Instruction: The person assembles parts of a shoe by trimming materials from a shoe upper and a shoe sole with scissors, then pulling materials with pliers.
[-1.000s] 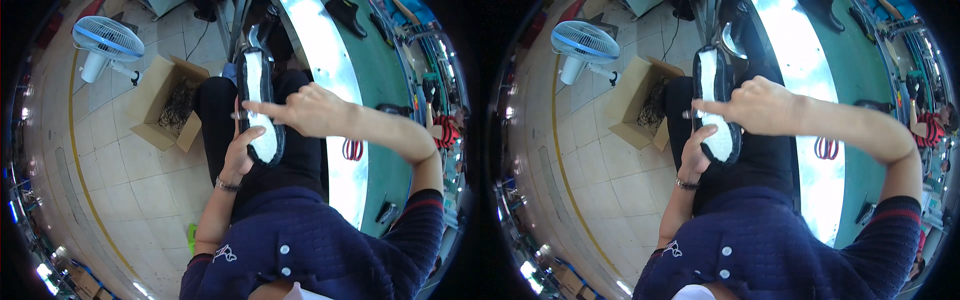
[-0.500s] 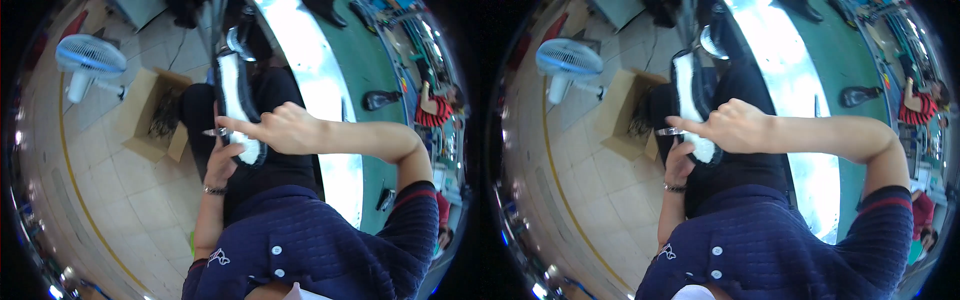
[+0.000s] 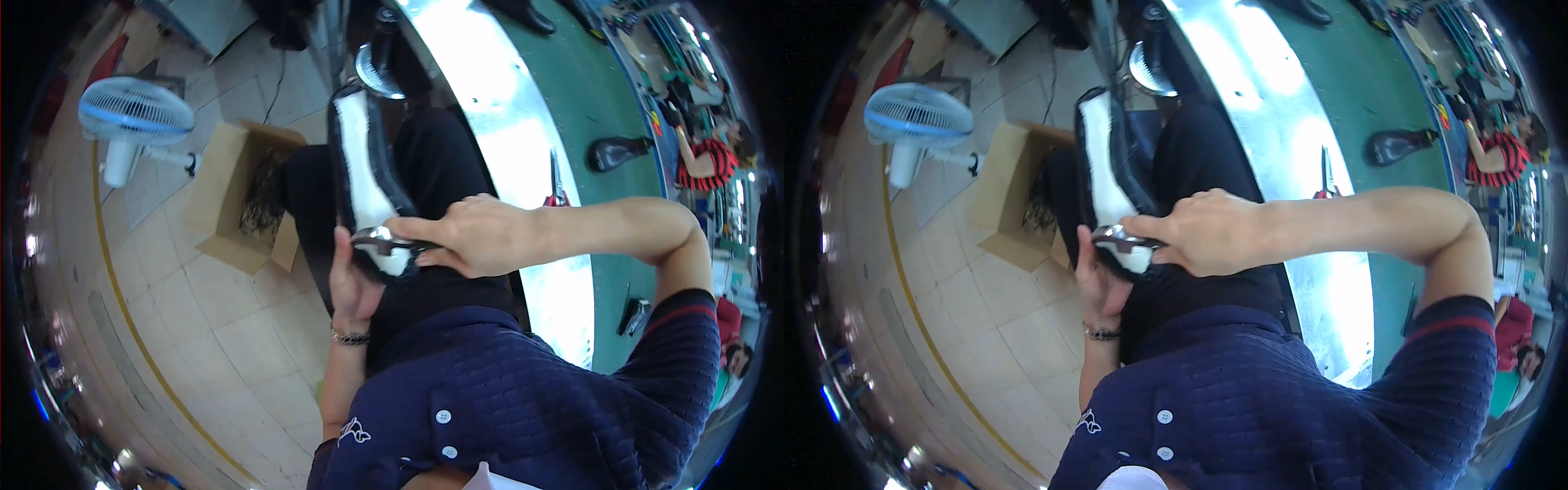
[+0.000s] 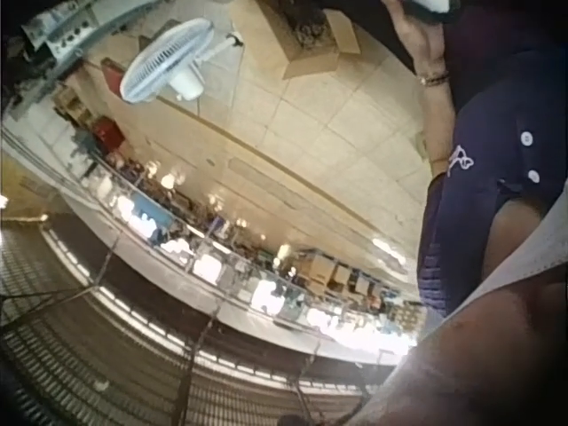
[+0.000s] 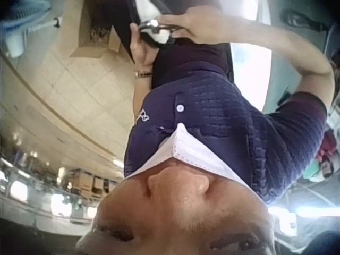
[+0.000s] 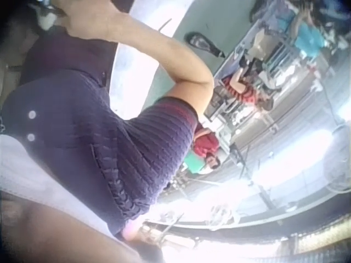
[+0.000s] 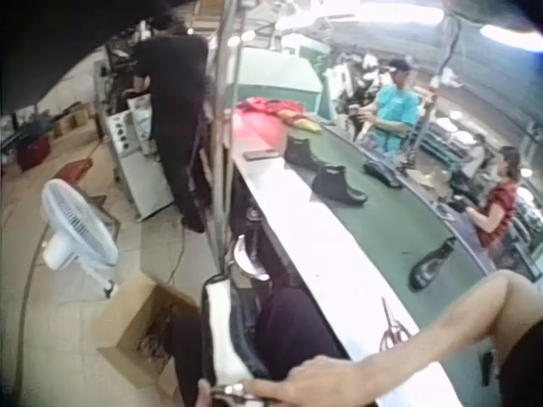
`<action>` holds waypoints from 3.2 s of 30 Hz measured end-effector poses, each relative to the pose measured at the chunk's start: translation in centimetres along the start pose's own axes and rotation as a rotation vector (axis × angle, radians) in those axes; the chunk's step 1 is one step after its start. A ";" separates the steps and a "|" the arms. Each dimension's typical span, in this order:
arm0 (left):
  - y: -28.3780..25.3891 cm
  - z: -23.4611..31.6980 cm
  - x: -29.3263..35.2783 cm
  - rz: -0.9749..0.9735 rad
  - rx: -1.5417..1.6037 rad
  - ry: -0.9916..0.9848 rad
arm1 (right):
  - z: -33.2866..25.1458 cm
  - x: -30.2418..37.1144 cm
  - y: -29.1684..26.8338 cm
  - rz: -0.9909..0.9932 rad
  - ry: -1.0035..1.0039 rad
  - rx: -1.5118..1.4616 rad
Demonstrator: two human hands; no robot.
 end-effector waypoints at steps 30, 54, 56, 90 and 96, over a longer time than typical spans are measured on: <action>-2.5 -0.9 2.2 0.333 -0.571 0.087 | -1.5 -2.5 0.3 0.190 -0.230 0.453; 1.7 6.9 -3.4 0.328 -0.734 -0.278 | 7.1 10.5 1.7 1.082 0.229 -0.778; 1.8 6.1 -1.6 0.210 -0.895 -0.104 | 8.0 10.1 2.1 1.184 -0.032 -1.046; 3.6 1.2 -5.9 0.292 -0.757 0.095 | 5.1 5.2 6.8 0.347 0.262 -1.291; 3.9 0.6 -5.5 0.353 -0.794 0.108 | 4.9 5.6 6.7 0.148 0.306 -1.275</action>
Point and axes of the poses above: each hand's wrist, its own x-axis away from the middle knuckle, its own y-axis out of the palm, z = x × y, the point moved 7 cm from there along -x, towards the middle knuckle, and after that the axes turned 15 degrees about -y, right-handed, at the moved point
